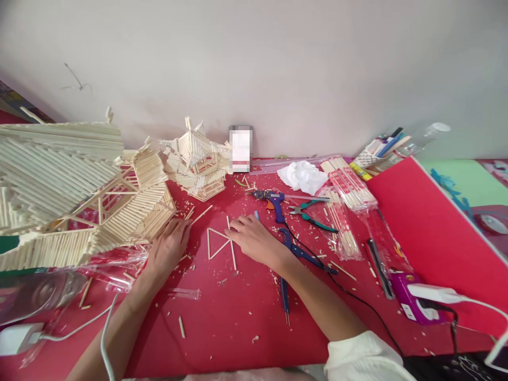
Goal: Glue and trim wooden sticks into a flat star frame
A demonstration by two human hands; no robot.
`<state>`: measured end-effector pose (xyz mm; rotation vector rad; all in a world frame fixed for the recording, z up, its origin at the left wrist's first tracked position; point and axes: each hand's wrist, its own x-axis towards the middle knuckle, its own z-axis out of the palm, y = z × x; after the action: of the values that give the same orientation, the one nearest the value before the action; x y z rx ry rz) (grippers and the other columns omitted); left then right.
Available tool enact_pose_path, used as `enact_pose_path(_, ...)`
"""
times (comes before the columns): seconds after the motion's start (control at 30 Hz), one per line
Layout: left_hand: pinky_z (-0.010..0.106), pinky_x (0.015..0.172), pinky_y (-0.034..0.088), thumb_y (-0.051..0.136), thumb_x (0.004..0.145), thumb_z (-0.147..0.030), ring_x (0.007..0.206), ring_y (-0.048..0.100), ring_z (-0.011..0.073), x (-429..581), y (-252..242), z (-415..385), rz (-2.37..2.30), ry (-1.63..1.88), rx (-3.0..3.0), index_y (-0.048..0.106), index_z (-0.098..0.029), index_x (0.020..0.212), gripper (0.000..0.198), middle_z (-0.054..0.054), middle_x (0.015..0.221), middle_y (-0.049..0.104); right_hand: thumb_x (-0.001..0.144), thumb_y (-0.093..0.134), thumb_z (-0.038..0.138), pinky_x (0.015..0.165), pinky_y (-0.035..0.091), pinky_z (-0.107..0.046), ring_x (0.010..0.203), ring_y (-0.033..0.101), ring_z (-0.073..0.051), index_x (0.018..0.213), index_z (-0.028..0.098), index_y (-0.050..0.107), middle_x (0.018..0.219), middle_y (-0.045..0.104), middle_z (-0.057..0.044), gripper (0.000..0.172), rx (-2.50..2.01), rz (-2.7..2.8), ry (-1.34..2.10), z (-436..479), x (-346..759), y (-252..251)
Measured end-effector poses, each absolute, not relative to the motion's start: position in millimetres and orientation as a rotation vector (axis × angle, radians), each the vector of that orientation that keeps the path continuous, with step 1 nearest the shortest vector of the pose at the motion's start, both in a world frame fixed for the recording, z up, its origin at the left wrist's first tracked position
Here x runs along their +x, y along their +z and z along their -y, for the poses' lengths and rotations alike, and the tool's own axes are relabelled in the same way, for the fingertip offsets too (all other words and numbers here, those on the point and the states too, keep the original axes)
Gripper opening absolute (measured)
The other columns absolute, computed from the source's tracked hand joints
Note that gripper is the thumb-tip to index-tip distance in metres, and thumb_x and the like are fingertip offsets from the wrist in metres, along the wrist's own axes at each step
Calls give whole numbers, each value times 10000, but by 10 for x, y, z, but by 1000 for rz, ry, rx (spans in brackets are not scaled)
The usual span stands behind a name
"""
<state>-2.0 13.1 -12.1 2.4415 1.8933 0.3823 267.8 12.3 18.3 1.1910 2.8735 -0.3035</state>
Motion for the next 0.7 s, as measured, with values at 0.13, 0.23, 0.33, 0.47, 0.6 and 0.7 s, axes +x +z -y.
enact_pose_path(0.13,295,814,536,406,1079,-254,965,719,221,-15,-125,-123,-1879,412,2456,690,-177,1233,333,92,1141,733,959,495,-1,951,418,-408,1103,551,-266,1288,135,679,1244,667,-142,400,1181,-2867,-289,-111,2662,189)
enact_pose_path(0.23,306,825,536,412,1072,-239,975,720,232,-17,-136,-120,-1854,433,2472,692,-172,1222,325,100,1135,734,945,495,-20,935,418,-401,1068,557,-260,1253,126,692,1210,675,-136,393,1172,-2861,-277,-100,2651,208)
enact_pose_path(0.33,307,812,540,418,1063,-232,991,723,241,-18,-144,-115,-1832,436,2467,693,-180,1220,321,109,1148,731,951,499,-15,926,417,-394,1059,564,-255,1231,133,702,1186,681,-132,377,1166,-2868,-287,-84,2639,239)
enact_pose_path(0.47,309,789,549,417,1059,-238,1003,722,250,-16,-156,-102,-1831,431,2459,694,-186,1229,329,108,1169,729,946,500,-21,923,422,-395,1045,583,-253,1235,138,714,1160,696,-119,393,1160,-2859,-328,-60,2623,279)
enact_pose_path(0.6,300,787,553,419,1058,-249,996,723,236,-20,-174,-97,-1796,447,2428,691,-201,1231,326,102,1182,728,927,518,-29,942,422,-394,1074,596,-255,1271,130,703,1174,699,-124,422,1159,-2858,-365,-47,2616,303)
enact_pose_path(0.7,298,775,554,441,1049,-250,975,725,227,-26,-175,-105,-1757,454,2403,691,-217,1228,309,88,1188,727,930,520,-26,940,421,-391,1072,601,-253,1231,132,719,1149,705,-118,394,1176,-2846,-406,-48,2613,309)
